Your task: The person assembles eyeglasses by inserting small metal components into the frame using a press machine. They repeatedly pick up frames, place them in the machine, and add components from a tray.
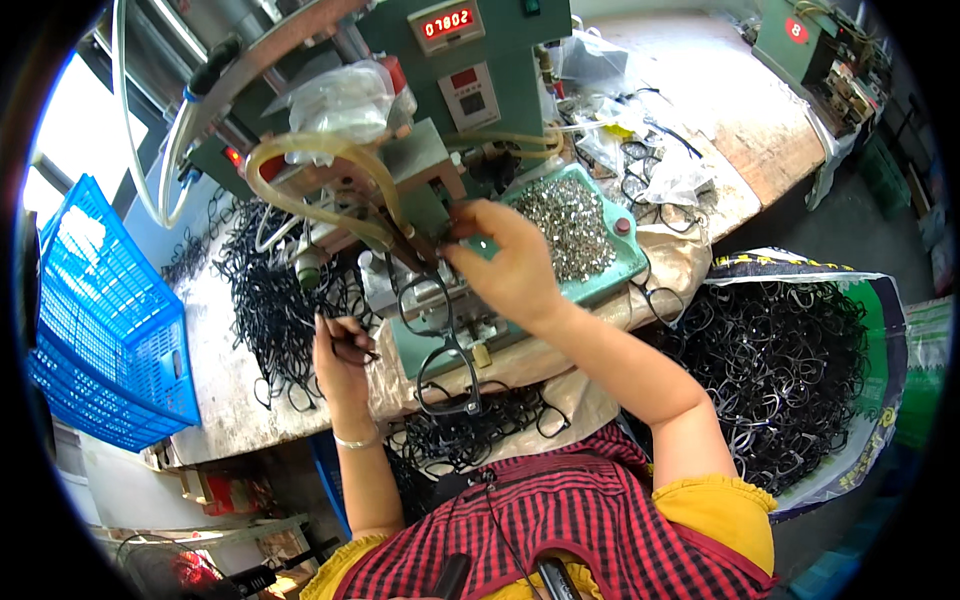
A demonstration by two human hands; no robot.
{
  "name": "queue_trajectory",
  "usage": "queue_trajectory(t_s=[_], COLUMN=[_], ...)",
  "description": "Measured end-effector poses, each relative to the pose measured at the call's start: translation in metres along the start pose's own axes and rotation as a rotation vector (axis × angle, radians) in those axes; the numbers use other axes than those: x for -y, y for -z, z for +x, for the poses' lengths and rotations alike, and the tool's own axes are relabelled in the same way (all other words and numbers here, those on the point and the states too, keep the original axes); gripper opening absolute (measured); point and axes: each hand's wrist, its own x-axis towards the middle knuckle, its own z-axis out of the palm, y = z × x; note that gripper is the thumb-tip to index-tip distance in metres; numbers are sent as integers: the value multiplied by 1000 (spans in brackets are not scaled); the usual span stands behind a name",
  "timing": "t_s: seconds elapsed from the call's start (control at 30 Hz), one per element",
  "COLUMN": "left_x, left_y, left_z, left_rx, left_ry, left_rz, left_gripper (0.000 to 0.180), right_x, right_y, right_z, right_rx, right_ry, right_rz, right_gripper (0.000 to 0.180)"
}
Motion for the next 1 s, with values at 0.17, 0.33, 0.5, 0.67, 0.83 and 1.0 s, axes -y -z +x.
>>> queue_trajectory(t_s=[0.17, 0.33, 0.5, 0.67, 0.83, 1.0], left_x=[24, -10, -79, -80, -42, -24], left_y=[11, -19, -93, -114, -129, -118], left_z=[-9, -14, -73, -101, -75, -67], left_rx=[-21, 183, 314, 521, 564, 672], left_ry=[180, -10, -181, 262, 770, 728], left_rz=[-142, -141, -131, -91, -204, -257], left_gripper=[36, 35, 35, 29, 26, 22], right_x=[4, 2, 22, 38, -52, -88], right_y=[-12, -15, -24, -7, 55, 86], right_z=[-18, -20, -18, -25, -13, -24], right_rx=[-51, -29, 18, 126, -48, -98], right_ry=[-115, -175, -350, -237, 107, 140], right_rz=[209, 288, 610, 374, -903, -903], right_gripper=[42, 51, 57, 46, 24, 18])
